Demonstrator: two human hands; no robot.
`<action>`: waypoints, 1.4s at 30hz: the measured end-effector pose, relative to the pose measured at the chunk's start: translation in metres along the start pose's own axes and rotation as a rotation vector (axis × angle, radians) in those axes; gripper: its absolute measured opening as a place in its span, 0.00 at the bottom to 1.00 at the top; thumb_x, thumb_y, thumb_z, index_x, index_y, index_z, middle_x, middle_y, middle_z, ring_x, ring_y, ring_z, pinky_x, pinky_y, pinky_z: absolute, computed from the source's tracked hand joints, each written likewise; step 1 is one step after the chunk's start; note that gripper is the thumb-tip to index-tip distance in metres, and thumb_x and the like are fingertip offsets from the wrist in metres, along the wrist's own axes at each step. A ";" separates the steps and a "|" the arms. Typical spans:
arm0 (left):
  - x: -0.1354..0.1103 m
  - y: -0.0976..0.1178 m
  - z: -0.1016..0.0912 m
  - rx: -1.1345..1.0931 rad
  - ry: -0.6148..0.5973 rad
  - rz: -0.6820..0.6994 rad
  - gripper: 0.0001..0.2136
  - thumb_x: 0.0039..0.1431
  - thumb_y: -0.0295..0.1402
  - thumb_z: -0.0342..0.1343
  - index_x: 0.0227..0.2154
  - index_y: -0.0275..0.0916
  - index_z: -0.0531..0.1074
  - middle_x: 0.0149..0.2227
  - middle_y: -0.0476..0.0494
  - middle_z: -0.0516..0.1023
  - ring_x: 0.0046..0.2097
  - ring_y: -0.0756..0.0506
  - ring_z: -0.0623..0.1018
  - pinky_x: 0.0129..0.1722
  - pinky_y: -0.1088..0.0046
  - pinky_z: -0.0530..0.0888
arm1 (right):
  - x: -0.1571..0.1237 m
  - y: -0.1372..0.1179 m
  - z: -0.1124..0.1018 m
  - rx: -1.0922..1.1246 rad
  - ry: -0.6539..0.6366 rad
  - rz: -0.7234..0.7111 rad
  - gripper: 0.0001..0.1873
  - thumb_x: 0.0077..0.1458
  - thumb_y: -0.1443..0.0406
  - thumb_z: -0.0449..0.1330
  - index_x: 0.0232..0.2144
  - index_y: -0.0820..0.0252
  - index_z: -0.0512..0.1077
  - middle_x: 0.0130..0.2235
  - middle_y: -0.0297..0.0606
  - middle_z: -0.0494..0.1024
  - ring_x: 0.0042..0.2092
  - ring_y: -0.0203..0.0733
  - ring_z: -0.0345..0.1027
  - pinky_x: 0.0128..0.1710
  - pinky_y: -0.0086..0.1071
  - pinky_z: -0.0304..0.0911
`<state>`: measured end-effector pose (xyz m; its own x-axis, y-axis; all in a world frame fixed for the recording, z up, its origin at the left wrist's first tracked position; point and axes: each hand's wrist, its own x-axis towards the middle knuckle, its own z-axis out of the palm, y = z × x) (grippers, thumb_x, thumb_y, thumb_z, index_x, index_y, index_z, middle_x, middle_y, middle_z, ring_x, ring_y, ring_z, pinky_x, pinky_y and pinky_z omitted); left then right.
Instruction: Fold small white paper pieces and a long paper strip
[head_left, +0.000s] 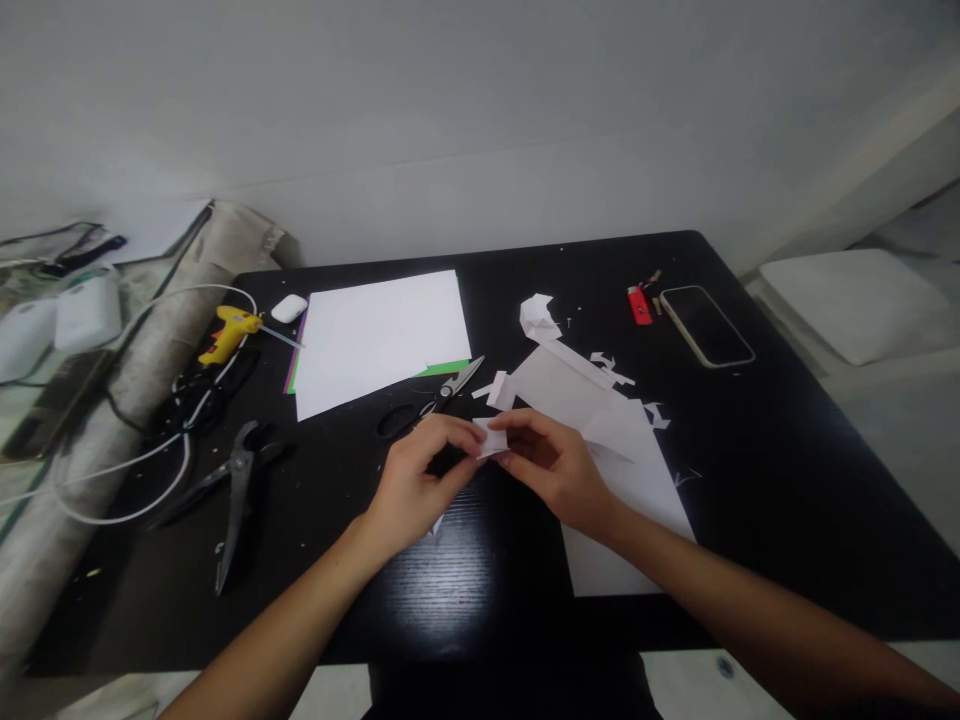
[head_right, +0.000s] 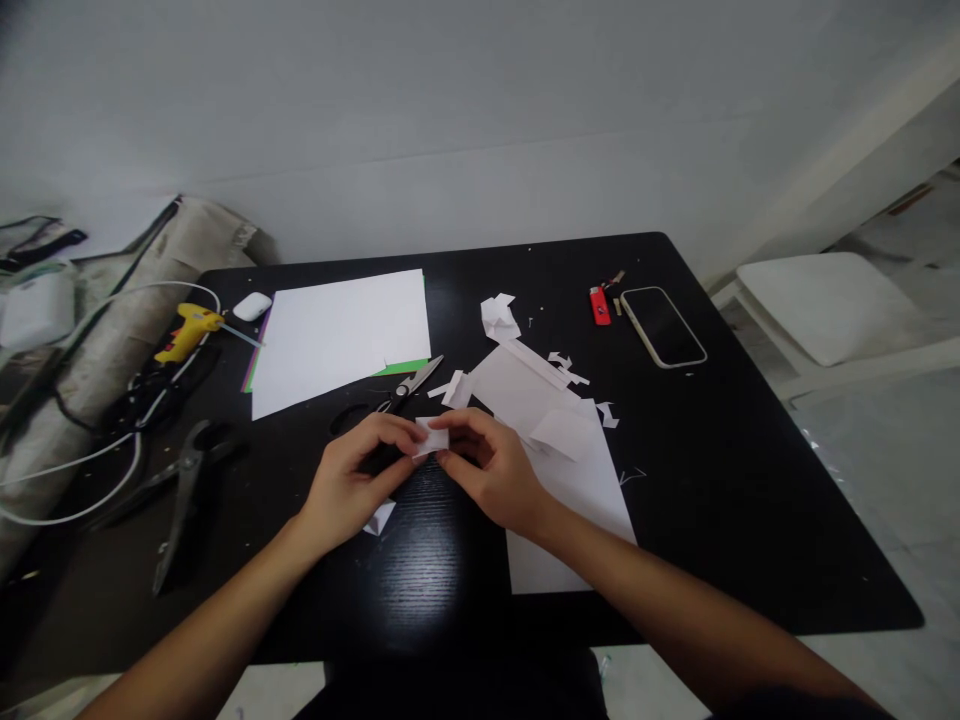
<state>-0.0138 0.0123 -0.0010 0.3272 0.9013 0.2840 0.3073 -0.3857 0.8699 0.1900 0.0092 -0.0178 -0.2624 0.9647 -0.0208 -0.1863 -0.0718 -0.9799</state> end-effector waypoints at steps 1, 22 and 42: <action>0.000 0.000 0.000 -0.001 0.000 0.003 0.03 0.65 0.26 0.62 0.36 0.41 0.76 0.43 0.43 0.82 0.47 0.44 0.82 0.51 0.65 0.76 | 0.000 0.001 0.000 0.001 -0.003 -0.004 0.14 0.56 0.66 0.69 0.45 0.53 0.78 0.46 0.40 0.81 0.49 0.46 0.77 0.54 0.42 0.74; -0.002 -0.004 0.000 0.055 0.040 -0.005 0.05 0.64 0.26 0.63 0.41 0.41 0.77 0.38 0.47 0.79 0.38 0.49 0.76 0.40 0.72 0.74 | 0.000 -0.002 0.000 0.015 0.014 0.013 0.16 0.55 0.69 0.66 0.47 0.54 0.78 0.45 0.40 0.83 0.48 0.46 0.78 0.54 0.43 0.74; -0.003 -0.006 0.003 0.020 0.073 -0.081 0.04 0.67 0.32 0.61 0.43 0.41 0.75 0.44 0.44 0.78 0.41 0.48 0.78 0.43 0.70 0.75 | -0.001 0.001 0.004 -0.134 0.077 -0.034 0.11 0.58 0.63 0.69 0.44 0.54 0.77 0.43 0.38 0.84 0.45 0.44 0.80 0.50 0.41 0.75</action>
<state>-0.0138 0.0111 -0.0078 0.2347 0.9413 0.2427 0.3479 -0.3145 0.8832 0.1866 0.0068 -0.0183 -0.1841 0.9829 0.0031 -0.0648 -0.0089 -0.9979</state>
